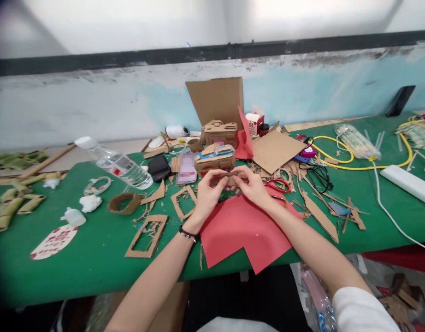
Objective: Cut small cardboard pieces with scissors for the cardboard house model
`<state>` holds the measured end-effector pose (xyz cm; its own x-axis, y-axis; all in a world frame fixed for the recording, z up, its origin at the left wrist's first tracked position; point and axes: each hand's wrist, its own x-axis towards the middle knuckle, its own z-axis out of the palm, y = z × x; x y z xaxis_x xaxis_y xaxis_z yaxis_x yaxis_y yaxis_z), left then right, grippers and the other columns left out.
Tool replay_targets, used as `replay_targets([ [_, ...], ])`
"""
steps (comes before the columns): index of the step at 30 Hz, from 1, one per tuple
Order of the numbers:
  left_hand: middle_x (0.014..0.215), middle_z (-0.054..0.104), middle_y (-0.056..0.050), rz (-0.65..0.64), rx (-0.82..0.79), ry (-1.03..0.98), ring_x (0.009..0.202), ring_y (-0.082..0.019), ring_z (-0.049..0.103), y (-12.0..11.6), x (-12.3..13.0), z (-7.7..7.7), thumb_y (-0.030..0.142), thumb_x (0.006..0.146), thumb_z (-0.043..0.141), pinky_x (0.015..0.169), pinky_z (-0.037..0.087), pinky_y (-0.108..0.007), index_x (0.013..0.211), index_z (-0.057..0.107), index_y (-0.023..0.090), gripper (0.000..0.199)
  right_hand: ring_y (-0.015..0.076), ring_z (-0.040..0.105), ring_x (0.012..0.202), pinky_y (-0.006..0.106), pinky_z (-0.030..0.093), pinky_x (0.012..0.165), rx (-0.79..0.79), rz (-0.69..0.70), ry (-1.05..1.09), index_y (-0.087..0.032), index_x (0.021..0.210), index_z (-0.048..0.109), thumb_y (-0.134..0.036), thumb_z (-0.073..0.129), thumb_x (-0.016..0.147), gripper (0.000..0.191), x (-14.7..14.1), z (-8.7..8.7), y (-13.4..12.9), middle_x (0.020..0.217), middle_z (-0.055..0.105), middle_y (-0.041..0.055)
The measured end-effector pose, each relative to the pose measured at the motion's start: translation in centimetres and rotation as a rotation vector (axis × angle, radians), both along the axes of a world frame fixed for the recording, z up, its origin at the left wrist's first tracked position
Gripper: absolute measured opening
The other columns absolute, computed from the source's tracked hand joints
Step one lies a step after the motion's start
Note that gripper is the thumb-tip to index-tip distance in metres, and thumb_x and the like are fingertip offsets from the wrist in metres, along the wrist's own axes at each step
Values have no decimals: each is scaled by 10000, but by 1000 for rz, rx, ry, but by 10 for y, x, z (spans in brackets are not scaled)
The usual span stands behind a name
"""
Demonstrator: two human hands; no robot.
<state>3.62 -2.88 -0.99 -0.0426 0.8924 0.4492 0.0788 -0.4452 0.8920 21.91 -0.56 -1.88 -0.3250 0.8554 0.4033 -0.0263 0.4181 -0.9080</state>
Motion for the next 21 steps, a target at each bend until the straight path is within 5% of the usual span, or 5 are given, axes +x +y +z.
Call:
replay_targets([
  [8,960,751,-52,133,165,263,910,-196,741,-9,-3,6,260,1030,703,833,623,-315,1003,770,230,79,201,839,791,316,666,749,194,-154,-237,-254,1160,671,-256,625,1068,102,-1,-1,-6,919,837,16],
  [15,1070,786,-68,64,118,247,1011,-211,765,-7,-2,4,244,1014,706,896,644,-326,1087,759,227,92,207,843,905,313,665,777,205,-158,-209,-261,1269,643,-301,645,1071,201,3,-2,-6,1039,843,42],
  [21,1002,750,-42,84,167,272,949,-186,742,-8,-3,5,119,941,672,874,626,-302,1047,750,224,169,212,793,876,313,620,779,382,-240,-354,-238,1081,740,-215,594,1060,149,5,3,-8,991,819,52],
])
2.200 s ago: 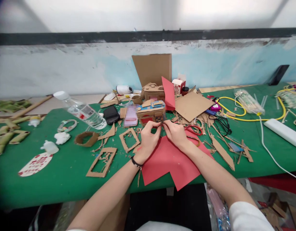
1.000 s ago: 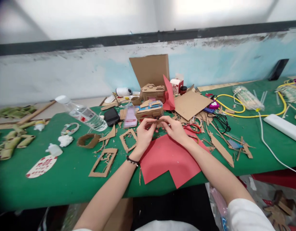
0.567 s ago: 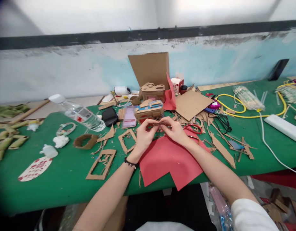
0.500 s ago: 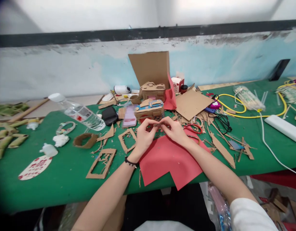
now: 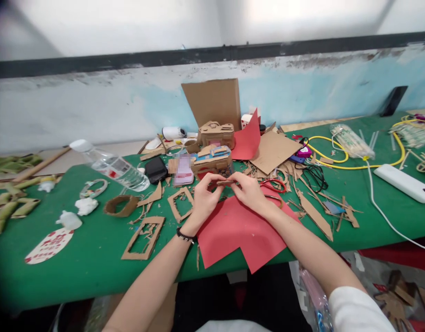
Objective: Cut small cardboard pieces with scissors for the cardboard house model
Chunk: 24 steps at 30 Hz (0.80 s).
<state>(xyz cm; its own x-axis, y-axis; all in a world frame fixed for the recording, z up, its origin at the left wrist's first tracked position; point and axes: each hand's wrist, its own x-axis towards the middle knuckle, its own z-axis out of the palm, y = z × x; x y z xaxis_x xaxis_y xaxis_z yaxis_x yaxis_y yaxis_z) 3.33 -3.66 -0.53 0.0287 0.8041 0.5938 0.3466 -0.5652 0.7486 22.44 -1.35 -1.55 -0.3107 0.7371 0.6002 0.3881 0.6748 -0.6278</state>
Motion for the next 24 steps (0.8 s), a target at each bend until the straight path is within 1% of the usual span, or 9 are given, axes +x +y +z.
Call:
replay_targets([
  [3,1020,765,-52,40,-1,3,966,-199,750,2,-1,-5,157,975,673,893,624,-323,1063,754,226,139,223,795,909,317,611,805,36,-42,-12,-239,1098,744,-214,603,1065,147,-3,-2,-2,1007,824,55],
  [6,1064,795,-63,24,-38,-23,1012,-214,769,5,-2,-10,214,1015,686,929,621,-343,1091,766,227,110,221,797,917,313,613,813,15,-55,16,-239,1140,738,-267,618,1095,131,-5,-4,0,1035,828,57],
  [10,1059,804,-69,16,-44,-7,1020,-223,777,8,-4,-12,272,1048,685,930,620,-347,1082,766,217,103,243,777,974,335,603,835,82,-80,-15,-217,1131,741,-283,623,1107,138,-3,-5,4,1074,802,88],
  [12,1067,805,-70,22,-27,28,1020,-221,779,6,-5,-11,254,1054,671,934,621,-345,1088,763,213,106,254,763,978,346,591,842,121,-105,-73,-211,1106,740,-272,614,1111,140,-1,-4,4,1060,783,95],
  [15,1095,819,-65,28,14,132,1030,-217,781,3,-6,-8,187,1044,658,950,618,-341,1123,778,221,147,255,745,973,347,572,842,162,-133,-186,-215,1115,735,-256,569,1130,172,0,-3,0,1057,771,99],
  [18,1092,826,-62,46,75,223,1026,-215,781,0,-7,-5,153,1040,646,954,614,-343,1135,784,223,182,257,731,953,336,547,799,202,-189,-299,-211,1123,734,-273,545,1145,200,0,0,-4,1043,770,107],
  [21,1069,822,-62,78,114,221,994,-208,778,-2,-5,-4,167,1050,642,915,616,-327,1133,779,219,169,257,728,926,329,524,757,228,-240,-356,-203,1117,735,-304,534,1154,228,-1,3,-6,1020,768,113],
  [24,1073,818,-61,92,104,183,1000,-208,776,-3,-3,-4,182,1048,657,914,613,-324,1136,777,220,154,257,741,959,334,541,793,215,-221,-310,-208,1164,735,-300,515,1160,239,-2,3,-6,1062,781,115],
])
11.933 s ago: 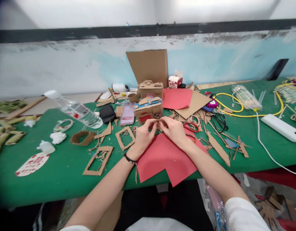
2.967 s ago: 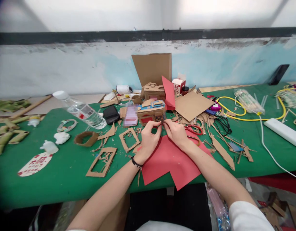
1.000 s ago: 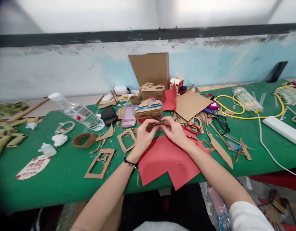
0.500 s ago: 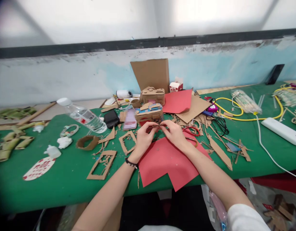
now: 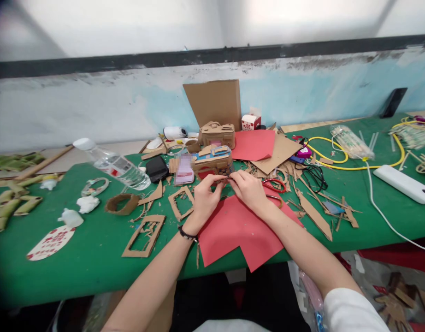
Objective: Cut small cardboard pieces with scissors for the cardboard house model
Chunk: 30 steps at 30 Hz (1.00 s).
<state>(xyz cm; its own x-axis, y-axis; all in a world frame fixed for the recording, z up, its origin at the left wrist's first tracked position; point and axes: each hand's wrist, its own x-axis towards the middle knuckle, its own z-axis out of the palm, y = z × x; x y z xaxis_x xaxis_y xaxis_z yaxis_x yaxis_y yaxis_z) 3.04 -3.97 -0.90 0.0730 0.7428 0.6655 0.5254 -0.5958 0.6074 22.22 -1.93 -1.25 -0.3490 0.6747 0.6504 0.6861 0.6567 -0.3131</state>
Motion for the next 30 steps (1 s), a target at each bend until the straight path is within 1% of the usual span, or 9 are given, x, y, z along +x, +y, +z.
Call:
replay_targets([
  [4,1101,820,-65,-18,-47,-68,1032,-210,780,0,2,0,220,1064,649,932,617,-328,1156,773,225,154,258,748,1017,352,574,881,-59,82,174,-220,1219,730,-309,575,1139,196,-1,-1,3,1114,777,108],
  [7,1140,811,-73,-35,-59,-160,1066,-206,778,1,4,0,269,1081,644,957,625,-327,1173,764,223,158,257,747,1028,349,583,872,-113,123,239,-222,1175,742,-330,616,1122,174,-1,0,5,1112,766,103],
  [10,1183,797,-87,-31,-45,-180,1089,-208,774,1,5,2,295,1085,641,963,640,-333,1210,752,218,184,249,754,1010,341,575,853,-137,129,171,-229,1165,750,-312,573,1142,197,1,2,5,1107,783,94],
  [13,1192,806,-83,-14,-38,-115,1092,-210,781,0,4,3,310,1091,636,983,639,-343,1240,755,228,208,249,760,986,343,562,841,-138,95,74,-234,1212,742,-298,553,1149,208,2,4,2,1122,801,90],
  [15,1161,817,-74,2,-45,-74,1084,-211,784,0,4,3,313,1094,630,986,632,-343,1204,765,233,191,251,760,985,339,551,826,-125,79,45,-227,1213,737,-289,551,1147,206,2,5,1,1124,803,95],
  [19,1096,819,-64,32,-120,-55,997,-202,789,0,2,2,307,1082,630,883,628,-305,1155,738,223,155,243,747,969,326,530,800,-99,65,10,-220,1181,730,-290,540,1147,205,2,6,-1,1095,797,95],
  [21,1086,817,-59,33,-156,-40,974,-198,788,0,2,1,309,1079,626,863,621,-294,1151,722,223,148,238,736,952,320,514,778,-98,62,-26,-220,1171,726,-298,532,1150,210,3,7,0,1082,789,94],
  [26,1097,824,-45,-10,-223,5,986,-198,794,1,0,2,297,1098,586,900,604,-291,1136,720,236,152,227,706,919,301,469,737,-147,48,-113,-215,1148,710,-312,542,1147,194,3,8,0,1066,764,92],
  [30,1151,824,-46,-10,-233,32,1027,-203,795,0,1,1,300,1111,565,933,592,-296,1185,714,245,175,213,684,890,291,436,713,-162,42,-157,-218,1153,719,-325,524,1160,223,4,8,1,1055,744,82],
])
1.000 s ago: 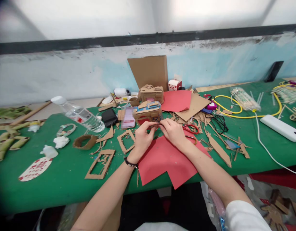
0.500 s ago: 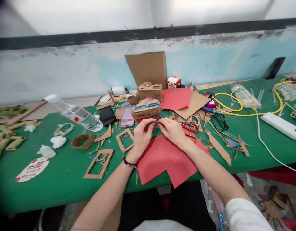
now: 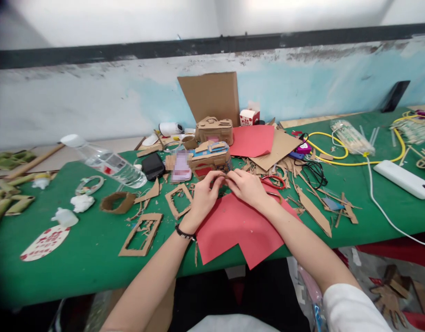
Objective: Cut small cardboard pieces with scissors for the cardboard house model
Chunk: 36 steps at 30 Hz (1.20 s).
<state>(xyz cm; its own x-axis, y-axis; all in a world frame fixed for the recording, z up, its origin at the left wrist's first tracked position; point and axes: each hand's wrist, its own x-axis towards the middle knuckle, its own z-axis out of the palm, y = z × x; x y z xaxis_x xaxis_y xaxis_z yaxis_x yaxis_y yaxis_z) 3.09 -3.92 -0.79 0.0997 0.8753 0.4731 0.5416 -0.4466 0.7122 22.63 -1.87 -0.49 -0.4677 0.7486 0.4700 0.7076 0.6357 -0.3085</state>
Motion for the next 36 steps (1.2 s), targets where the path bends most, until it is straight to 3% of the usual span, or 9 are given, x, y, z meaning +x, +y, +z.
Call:
replay_targets([
  [4,1140,825,-49,1,9,34,1013,-210,798,0,0,-2,311,1117,552,899,587,-293,1195,707,253,184,201,665,856,296,416,694,33,3,8,-221,1133,738,-360,518,1171,263,2,-2,1,1015,729,68],
  [13,946,813,-20,-37,-51,-47,766,-163,742,2,-1,-4,372,1101,593,677,511,-249,1083,724,234,191,210,630,908,299,390,665,142,81,-59,-231,1040,745,-330,506,1171,290,8,-2,1,968,721,76],
  [18,950,806,-36,-36,-77,-91,827,-183,750,6,-1,-10,403,1088,612,711,547,-257,1059,739,225,220,215,650,937,286,395,662,130,61,-64,-226,1042,746,-341,538,1159,264,5,-11,4,980,738,87],
  [22,1044,815,-58,-75,-130,-229,814,-180,768,8,2,-12,435,1088,614,743,625,-273,1115,755,217,260,211,702,905,286,449,708,25,48,78,-213,1124,727,-328,550,1150,212,1,-15,9,1046,783,88],
  [26,1171,796,-95,-90,-167,-384,937,-207,789,10,3,-12,495,1099,579,740,678,-291,1173,756,210,344,217,737,878,312,520,777,-87,77,290,-224,1130,705,-346,582,1129,174,3,-14,16,1051,803,72],
  [30,1044,784,-69,-84,-228,-465,864,-208,790,14,2,-15,516,1037,670,664,675,-291,1191,683,210,342,225,771,846,341,594,760,-203,84,521,-234,1187,684,-394,597,1106,199,6,-17,21,1021,805,63],
  [33,883,753,-32,-126,-285,-491,785,-205,778,17,0,-15,548,999,702,618,656,-289,1090,662,212,350,219,784,785,330,630,630,-452,188,689,-258,1192,649,-460,602,1090,232,5,-19,23,969,781,37],
  [36,851,743,-29,-181,-323,-521,776,-205,760,19,-4,-12,575,985,707,616,657,-298,1042,674,212,369,221,789,804,316,642,561,-654,295,794,-264,1175,620,-516,647,1050,283,4,-18,23,978,754,29],
])
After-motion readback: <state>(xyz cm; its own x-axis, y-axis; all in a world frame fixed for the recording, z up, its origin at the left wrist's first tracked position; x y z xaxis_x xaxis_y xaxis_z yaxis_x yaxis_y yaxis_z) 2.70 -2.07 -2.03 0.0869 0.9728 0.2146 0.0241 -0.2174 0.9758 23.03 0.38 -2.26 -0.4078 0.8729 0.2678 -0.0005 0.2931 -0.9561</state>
